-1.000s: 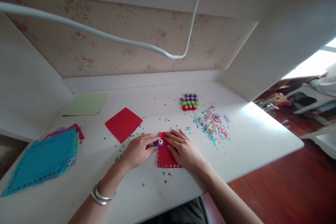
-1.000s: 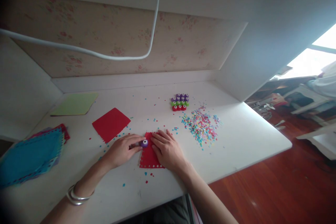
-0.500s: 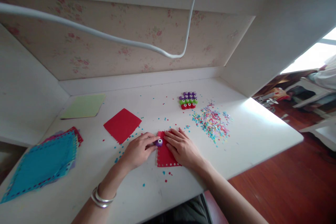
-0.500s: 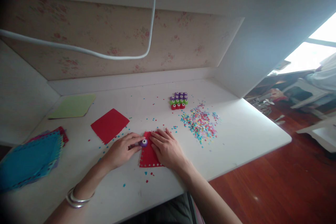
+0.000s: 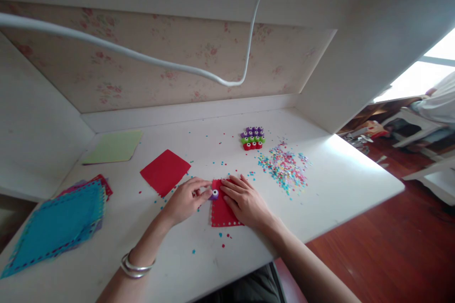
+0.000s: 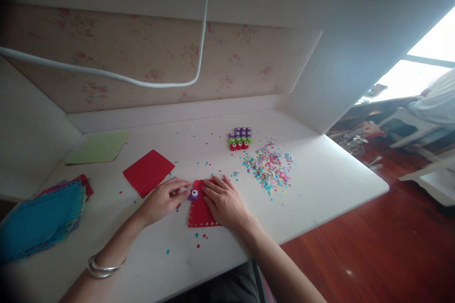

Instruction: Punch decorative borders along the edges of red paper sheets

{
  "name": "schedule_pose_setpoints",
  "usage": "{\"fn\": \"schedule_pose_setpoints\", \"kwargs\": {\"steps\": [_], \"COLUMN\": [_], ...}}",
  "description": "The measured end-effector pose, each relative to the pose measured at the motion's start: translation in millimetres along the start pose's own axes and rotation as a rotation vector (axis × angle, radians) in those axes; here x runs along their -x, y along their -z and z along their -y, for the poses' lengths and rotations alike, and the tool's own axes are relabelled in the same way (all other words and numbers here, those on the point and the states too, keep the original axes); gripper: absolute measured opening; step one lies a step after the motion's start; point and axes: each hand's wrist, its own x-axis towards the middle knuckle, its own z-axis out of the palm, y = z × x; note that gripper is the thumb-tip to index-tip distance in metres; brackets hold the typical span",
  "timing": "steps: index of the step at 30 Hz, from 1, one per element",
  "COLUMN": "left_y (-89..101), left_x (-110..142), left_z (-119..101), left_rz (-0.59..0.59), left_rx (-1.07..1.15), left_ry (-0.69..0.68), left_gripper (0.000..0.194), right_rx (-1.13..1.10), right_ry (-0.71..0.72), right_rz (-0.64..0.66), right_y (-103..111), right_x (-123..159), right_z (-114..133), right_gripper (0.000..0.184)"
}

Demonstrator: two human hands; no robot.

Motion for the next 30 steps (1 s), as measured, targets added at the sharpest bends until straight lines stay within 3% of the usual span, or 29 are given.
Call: {"fn": "schedule_pose_setpoints", "kwargs": {"steps": [3, 19, 30], "left_y": [-5.4, -15.8, -4.0], "left_x": [-6, -39, -24], "left_z": [-7, -19, -12], "left_rz": [-0.028, 0.248, 0.152], "left_rx": [-0.023, -0.181, -0.210], "left_ry": [-0.016, 0.257, 0.102], "left_gripper": [0.029, 0.009, 0.024], "right_rx": [0.001, 0.014, -0.008], "right_ry": [-0.006, 0.006, 0.032], "right_rz": [0.003, -0.003, -0.048], "right_y": [1, 5, 6], "right_x": [0, 2, 3], "right_z": [1, 4, 5], "right_gripper": [0.037, 0.038, 0.033]}}
